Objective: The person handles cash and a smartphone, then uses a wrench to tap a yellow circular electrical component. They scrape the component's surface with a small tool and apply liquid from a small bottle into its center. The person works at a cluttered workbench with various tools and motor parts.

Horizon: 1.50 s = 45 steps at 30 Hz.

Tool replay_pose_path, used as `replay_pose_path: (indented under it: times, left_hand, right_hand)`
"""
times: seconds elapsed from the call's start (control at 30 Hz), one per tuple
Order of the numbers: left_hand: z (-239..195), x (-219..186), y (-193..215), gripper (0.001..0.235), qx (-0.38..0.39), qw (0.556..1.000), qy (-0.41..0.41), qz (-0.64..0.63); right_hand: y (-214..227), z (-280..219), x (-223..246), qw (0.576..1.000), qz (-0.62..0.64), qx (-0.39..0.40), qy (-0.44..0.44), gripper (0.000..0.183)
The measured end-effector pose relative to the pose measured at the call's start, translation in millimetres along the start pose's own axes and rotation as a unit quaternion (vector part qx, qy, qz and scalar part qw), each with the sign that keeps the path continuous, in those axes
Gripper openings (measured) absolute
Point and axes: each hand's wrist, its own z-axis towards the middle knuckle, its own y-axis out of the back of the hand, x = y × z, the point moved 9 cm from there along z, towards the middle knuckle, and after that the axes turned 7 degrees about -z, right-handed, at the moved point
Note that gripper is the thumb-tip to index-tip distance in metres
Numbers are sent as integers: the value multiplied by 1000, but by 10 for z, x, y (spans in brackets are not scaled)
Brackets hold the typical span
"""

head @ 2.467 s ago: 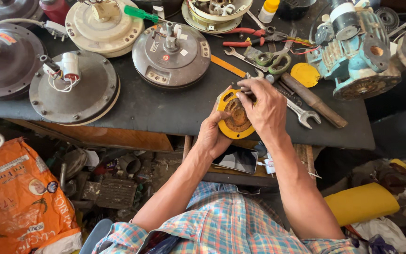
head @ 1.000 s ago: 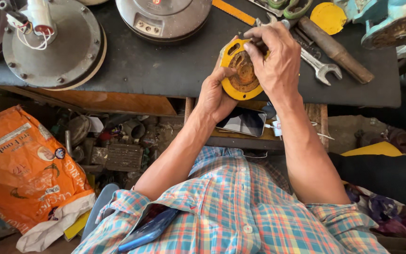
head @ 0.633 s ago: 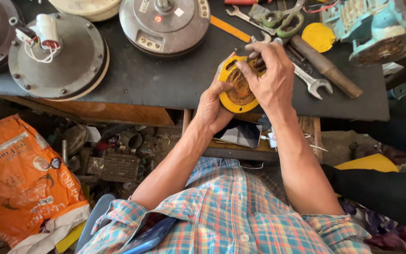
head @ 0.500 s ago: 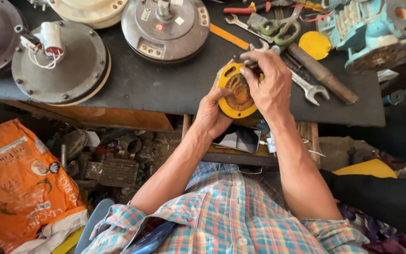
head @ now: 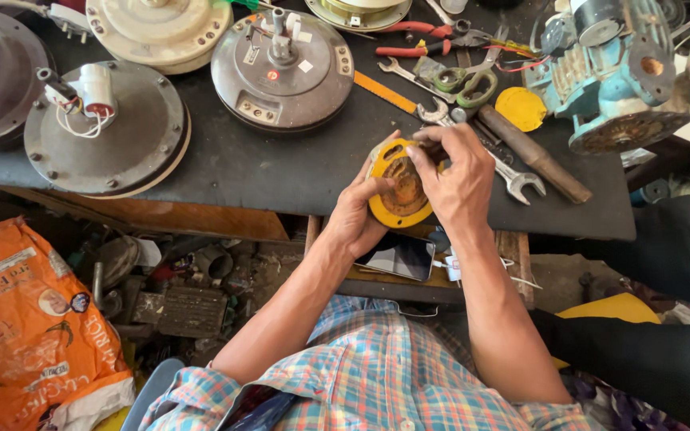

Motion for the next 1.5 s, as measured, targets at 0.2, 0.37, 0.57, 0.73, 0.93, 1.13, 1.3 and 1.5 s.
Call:
replay_pose_path:
  times: [0.2,0.37,0.57,0.73,0.93,1.13,1.3,1.5]
  left_hand:
    - [-222,160,-4,56,-50,997,41,37]
    - [-619,477,20,52,-96,986,118,-68]
    - [-824,518,45,52,-130,982,120,-70]
    - [-947,510,63,52,-143,980,132,-45]
    - [-1034,598,119,52,-138,979,146,-33]
    - [-1066,705,158,49,-135,976,166,-50]
    - [-1062,763,160,50,-145,972,175,-65]
    - [-1018,719,110,57,-151,974,170,20]
  right_hand:
    - [169,-278,52,1000,5,25,9,26]
    - [310,-598,191,996,-27,52,68,29]
    - [276,-731,70,996,-9,90,-22,28]
    - [206,-849,66,993,-35,108,-45,19]
    - [250,-1053,74,995,-36,95,7,27]
    - [277,-1193,-2,995,-28,92,27,24]
    - [283,-1214,-30,995,-29,97,5,26]
    - [397,-1020,104,984,-136,116,8,22]
